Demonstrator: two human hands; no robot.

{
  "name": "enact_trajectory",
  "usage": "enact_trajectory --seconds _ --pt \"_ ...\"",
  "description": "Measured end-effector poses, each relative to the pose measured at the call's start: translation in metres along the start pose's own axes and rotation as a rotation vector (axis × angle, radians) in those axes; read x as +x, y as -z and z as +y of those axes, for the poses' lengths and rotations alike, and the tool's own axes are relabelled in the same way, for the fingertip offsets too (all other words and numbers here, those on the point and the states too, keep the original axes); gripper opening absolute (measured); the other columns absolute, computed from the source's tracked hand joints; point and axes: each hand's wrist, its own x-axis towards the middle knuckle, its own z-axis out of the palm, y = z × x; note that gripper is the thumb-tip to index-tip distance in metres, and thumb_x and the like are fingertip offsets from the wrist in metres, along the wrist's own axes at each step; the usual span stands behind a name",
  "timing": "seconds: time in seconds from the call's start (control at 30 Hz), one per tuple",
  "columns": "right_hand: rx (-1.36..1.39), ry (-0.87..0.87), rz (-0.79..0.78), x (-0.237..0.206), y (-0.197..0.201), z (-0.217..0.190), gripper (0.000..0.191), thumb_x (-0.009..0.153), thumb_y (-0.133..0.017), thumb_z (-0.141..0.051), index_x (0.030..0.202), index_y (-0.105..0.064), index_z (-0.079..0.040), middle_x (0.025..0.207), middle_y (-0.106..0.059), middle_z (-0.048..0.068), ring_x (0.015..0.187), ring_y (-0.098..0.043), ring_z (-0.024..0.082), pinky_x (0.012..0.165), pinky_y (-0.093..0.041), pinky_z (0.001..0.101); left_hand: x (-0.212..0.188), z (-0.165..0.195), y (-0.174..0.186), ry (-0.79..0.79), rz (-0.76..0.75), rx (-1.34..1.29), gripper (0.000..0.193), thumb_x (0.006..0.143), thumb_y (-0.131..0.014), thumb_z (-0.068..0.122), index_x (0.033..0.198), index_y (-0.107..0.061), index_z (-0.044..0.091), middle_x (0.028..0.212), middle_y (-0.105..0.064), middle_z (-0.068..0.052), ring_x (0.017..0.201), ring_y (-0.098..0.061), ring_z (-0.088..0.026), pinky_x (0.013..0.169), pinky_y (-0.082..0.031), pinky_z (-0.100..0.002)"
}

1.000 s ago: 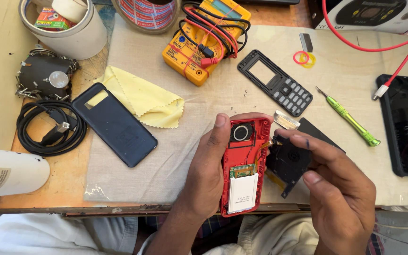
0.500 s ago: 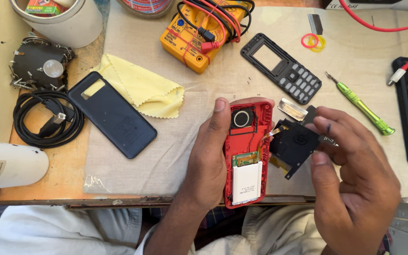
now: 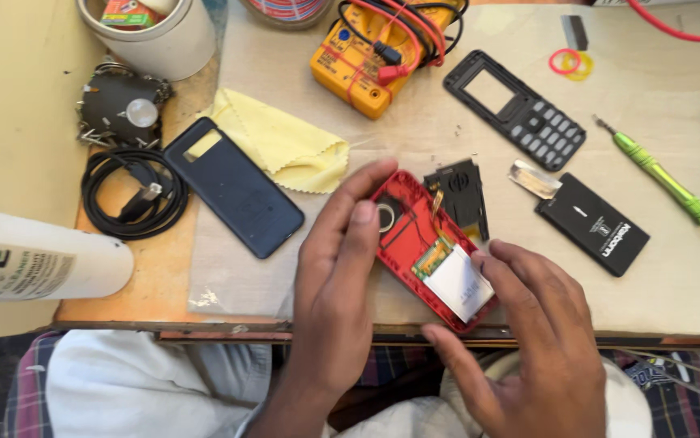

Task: The person disassembles a red mobile phone by removing the back cover, battery, and internal components using a metal prying tool. They then connect a charging cable to a separate smartphone.

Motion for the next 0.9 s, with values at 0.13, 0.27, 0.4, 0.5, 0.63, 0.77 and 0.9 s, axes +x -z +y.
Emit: enact_trajectory --seconds 0.13,0.27,0.4,0.5,0.63,0.77,0.9 --pt "0.066 0.093 -0.127 0.004 0.004 0.016 0.061 0.075 -0.084 -0.025 0.130 -0.063 -0.007 0.134 -0.064 0.012 0.125 -0.063 0.032 0.106 -0.048 0.0419 -0.023 0.027 0.025 -0.155 -0.034 0.713 0.045 0.103 -0.058 0.021 0.140 -0.057 -0.003 0.129 -0.069 -0.015 0.122 -0.068 -0.022 0.107 -0.049 -0.036" --pt "0.059 0.235 -0.246 0.024 0.015 0.031 0.063 0.077 -0.079 -0.019 0.135 -0.059 -0.007 0.139 -0.061 0.013 0.130 -0.059 0.033 0.108 -0.047 0.0444 -0.031 0.038 0.044 -0.354 -0.199 1.011 0.065 0.087 -0.077 0.019 0.142 -0.051 -0.005 0.131 -0.063 -0.022 0.126 -0.060 -0.037 0.109 -0.044 -0.044" --pt "0.124 0.225 -0.336 0.048 0.017 0.036 0.062 0.077 -0.075 -0.012 0.137 -0.058 -0.005 0.146 -0.059 0.016 0.135 -0.057 0.035 0.106 -0.049 0.0433 -0.028 0.028 0.053 -0.431 -0.272 1.113 0.077 0.076 -0.083 0.018 0.142 -0.051 -0.005 0.127 -0.061 -0.022 0.118 -0.058 -0.041 0.104 -0.045 -0.048" --pt "0.149 0.164 -0.298 0.050 0.016 0.033 0.061 0.077 -0.073 -0.008 0.136 -0.058 -0.003 0.151 -0.055 0.018 0.137 -0.058 0.035 0.107 -0.049 0.0429 -0.022 0.015 0.057 -0.448 -0.232 1.153 0.074 0.070 -0.084 0.015 0.138 -0.058 0.001 0.121 -0.063 -0.016 0.113 -0.060 -0.036 0.102 -0.048 -0.047" --pt "0.123 0.046 -0.143 0.032 0.008 0.028 0.060 0.075 -0.074 -0.005 0.132 -0.059 0.003 0.149 -0.053 0.022 0.132 -0.059 0.035 0.110 -0.047 0.0421 -0.019 0.005 0.061 -0.484 -0.216 1.181 0.075 0.065 -0.088 0.020 0.134 -0.062 0.004 0.118 -0.064 -0.011 0.109 -0.060 -0.033 0.098 -0.048 -0.045" --pt "0.123 -0.096 -0.068 0.018 0.000 0.018 0.058 0.076 -0.075 -0.006 0.131 -0.059 0.006 0.147 -0.051 0.026 0.126 -0.059 0.035 0.109 -0.048 0.0396 -0.022 0.003 0.061 -0.503 -0.221 1.224 0.080 0.064 -0.090 0.037 0.131 -0.063 0.005 0.116 -0.064 -0.011 0.108 -0.059 -0.032 0.097 -0.048 -0.044" --pt "0.072 -0.150 -0.022 0.016 -0.008 0.005 0.057 0.075 -0.075 -0.004 0.129 -0.060 0.008 0.142 -0.050 0.029 0.133 -0.057 0.040 0.112 -0.047 0.0437 -0.018 -0.001 0.064 -0.551 -0.211 1.253 0.072 0.071 -0.089 0.045 0.127 -0.065 0.007 0.116 -0.064 -0.009 0.108 -0.061 -0.030 0.098 -0.049 -0.042"
